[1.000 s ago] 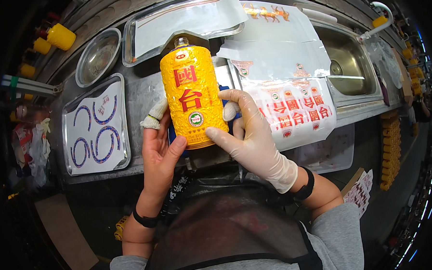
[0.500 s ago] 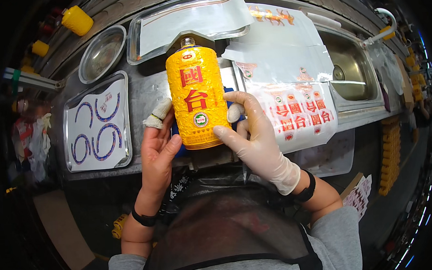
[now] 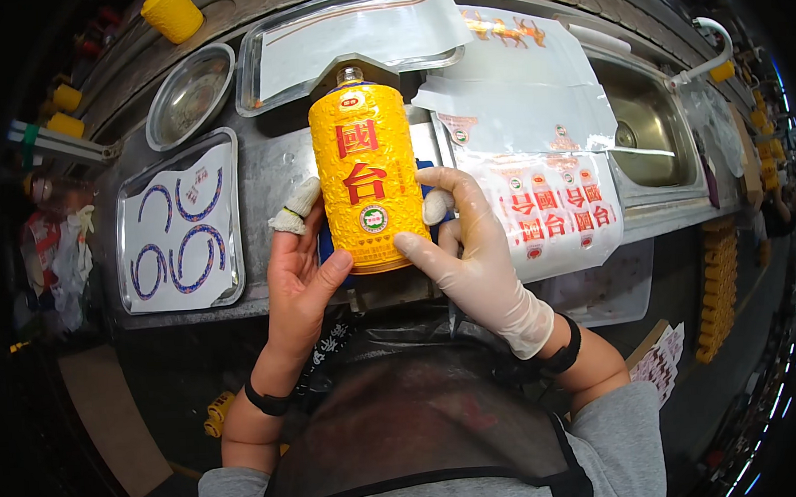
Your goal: Applying labels and decorative stickers to yellow bottles on a production line.
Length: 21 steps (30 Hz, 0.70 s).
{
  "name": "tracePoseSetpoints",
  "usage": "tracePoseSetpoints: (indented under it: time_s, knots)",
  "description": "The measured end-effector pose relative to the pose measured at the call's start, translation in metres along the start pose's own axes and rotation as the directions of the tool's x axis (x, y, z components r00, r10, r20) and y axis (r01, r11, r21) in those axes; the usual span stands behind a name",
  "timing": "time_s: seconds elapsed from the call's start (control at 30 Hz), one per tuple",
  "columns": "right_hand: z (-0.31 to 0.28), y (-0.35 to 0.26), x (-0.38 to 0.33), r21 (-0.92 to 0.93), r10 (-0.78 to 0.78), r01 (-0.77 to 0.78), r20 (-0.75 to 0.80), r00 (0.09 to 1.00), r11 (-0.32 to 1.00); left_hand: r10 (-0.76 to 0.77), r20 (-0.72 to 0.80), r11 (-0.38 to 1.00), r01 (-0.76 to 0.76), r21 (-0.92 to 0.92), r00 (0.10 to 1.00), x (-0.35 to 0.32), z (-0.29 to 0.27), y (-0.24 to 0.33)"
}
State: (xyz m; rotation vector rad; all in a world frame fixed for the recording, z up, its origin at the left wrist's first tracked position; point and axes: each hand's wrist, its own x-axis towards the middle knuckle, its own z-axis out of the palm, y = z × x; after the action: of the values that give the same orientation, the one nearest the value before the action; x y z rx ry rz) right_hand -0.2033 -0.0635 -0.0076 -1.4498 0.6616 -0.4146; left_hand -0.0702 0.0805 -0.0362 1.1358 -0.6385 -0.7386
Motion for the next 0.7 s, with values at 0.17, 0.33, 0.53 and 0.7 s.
tracePoseSetpoints:
  time_s: [0.17,0.33,0.53,0.7]
  knots:
    - [-0.001,-0.011,-0.001,0.014,0.045,-0.045,0.012,0.999,0.999,0.0,0.024,0.999,-0.001,0.035,1.0,0.001,-0.001,0.001]
    - [-0.01,-0.01,0.0,0.16,0.096,-0.103,0.048,0.994,0.982,-0.036,-0.014,0.998,0.037,0.051,0.999,0.002,0.003,0.008]
    - [-0.014,-0.004,0.0,0.194,0.149,-0.158,0.062,0.987,0.968,-0.065,-0.024,0.995,0.067,0.075,0.998,0.002,0.01,0.011]
    - [-0.013,0.004,-0.001,0.123,0.112,-0.119,0.057,0.992,0.985,-0.085,-0.041,0.994,0.087,0.068,0.996,0.002,0.011,0.011]
